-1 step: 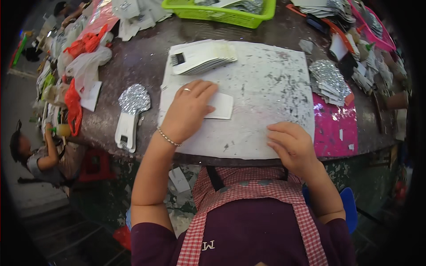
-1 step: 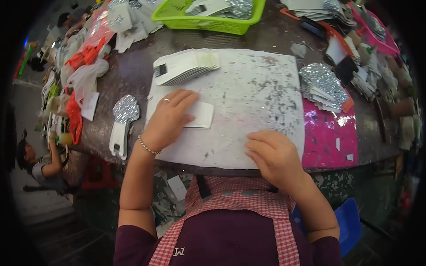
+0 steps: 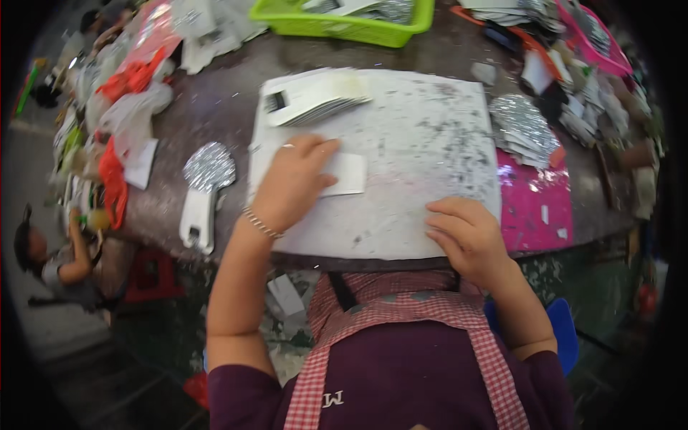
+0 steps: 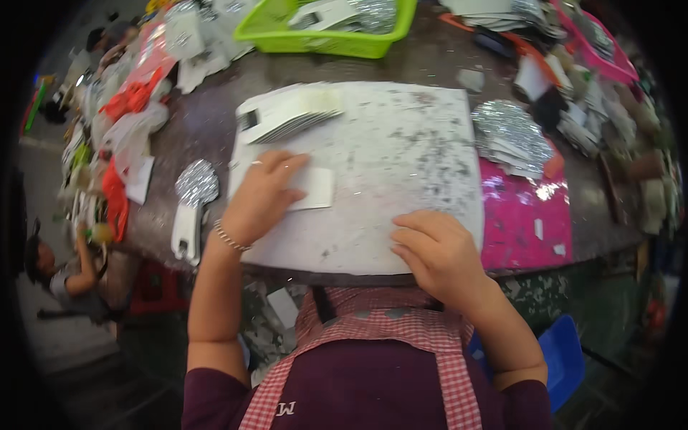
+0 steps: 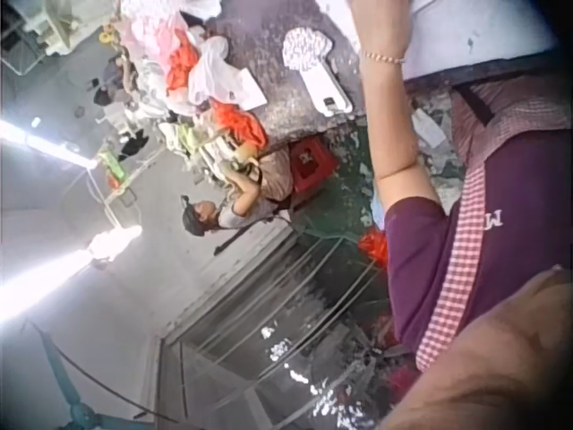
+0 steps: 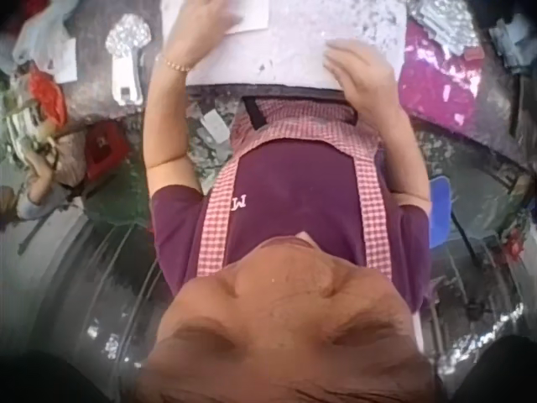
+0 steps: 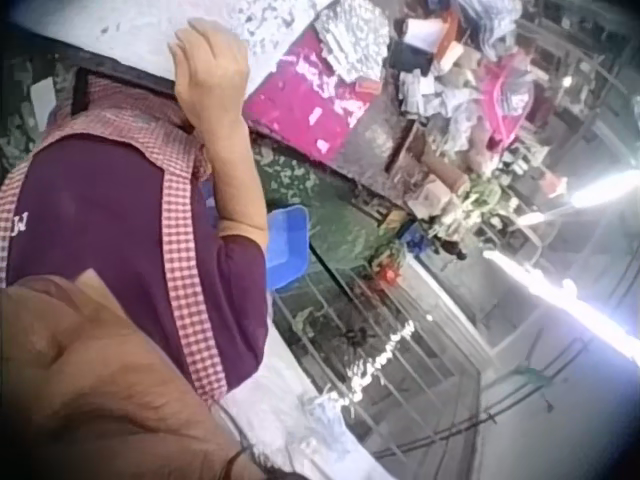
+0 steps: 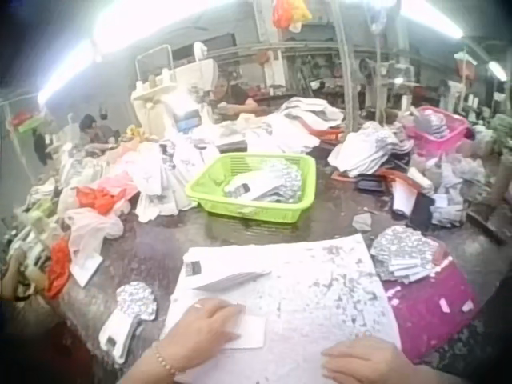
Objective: The person repeatedly picks up white card-like bases and silver glittery cutouts, aligns them, and presses them together by hand. The person stacks the assembled items on the table and occasionally moves loose glitter pieces aside. The task continues with the same repetitive assembly steps throughout the clip.
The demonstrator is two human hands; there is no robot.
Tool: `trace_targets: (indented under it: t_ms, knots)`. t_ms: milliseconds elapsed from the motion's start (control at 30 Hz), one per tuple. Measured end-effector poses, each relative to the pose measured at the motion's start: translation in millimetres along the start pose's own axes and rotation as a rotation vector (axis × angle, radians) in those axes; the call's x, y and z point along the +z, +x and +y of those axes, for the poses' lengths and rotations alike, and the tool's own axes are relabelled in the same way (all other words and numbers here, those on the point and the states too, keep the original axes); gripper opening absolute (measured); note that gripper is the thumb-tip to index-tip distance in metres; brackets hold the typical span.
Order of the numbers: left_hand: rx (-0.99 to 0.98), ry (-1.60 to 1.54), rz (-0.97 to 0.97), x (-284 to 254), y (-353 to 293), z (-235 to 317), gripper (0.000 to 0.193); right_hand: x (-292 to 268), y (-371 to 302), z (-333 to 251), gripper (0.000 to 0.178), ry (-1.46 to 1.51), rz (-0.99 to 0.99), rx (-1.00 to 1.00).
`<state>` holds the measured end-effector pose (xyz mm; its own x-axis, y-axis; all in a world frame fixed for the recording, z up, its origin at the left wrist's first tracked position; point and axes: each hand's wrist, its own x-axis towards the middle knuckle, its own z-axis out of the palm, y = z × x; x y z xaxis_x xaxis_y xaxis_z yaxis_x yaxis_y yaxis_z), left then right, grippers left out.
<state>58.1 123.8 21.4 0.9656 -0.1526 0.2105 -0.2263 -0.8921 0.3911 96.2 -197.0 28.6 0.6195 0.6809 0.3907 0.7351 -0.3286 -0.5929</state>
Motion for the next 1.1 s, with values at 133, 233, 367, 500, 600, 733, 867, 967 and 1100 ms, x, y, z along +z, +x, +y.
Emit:
trace_targets:
  t_ms: [133, 233, 367, 500, 600, 733, 867, 967, 1100]
  knots:
    - [-0.125, -0.018, 0.054, 0, -6, 2, 0.037, -49, -7, 50, 0.023, -0.113, 0.124, 0.192]
    - [-0.307, -0.269, 0.063, 3, -2, 16, 0.023, -111, 14, 116, 0.034, -0.368, 0.327, 0.302]
    - [-0.302, -0.284, 0.041, 8, 0, 15, 0.018, -133, 36, 186, 0.079, -0.275, 0.066, 0.375]
    - [-0.131, 0.019, 0.096, 9, 3, 18, 0.015, -132, 46, 185, 0.108, -0.332, -0.190, 0.415]
    - [-0.177, 0.014, 0.116, 13, -4, 19, 0.017, -122, 40, 160, 0.106, -0.527, 0.012, 0.359]
    - [-0.212, -0.005, 0.183, 16, -3, 28, 0.025, -108, 29, 136, 0.104, -0.369, 0.321, 0.298]
    - [-0.115, -0.140, 0.319, 25, 22, 65, 0.028, -81, 32, 90, 0.097, -0.168, 0.339, 0.419]
    - [-0.203, -0.552, 0.061, 34, 42, 113, 0.032, -53, 37, 63, 0.094, -0.407, 0.166, 0.583]
    - [-0.074, -0.359, 0.012, 63, 55, 131, 0.032, -44, 35, 72, 0.072, -0.418, 0.063, 0.704]
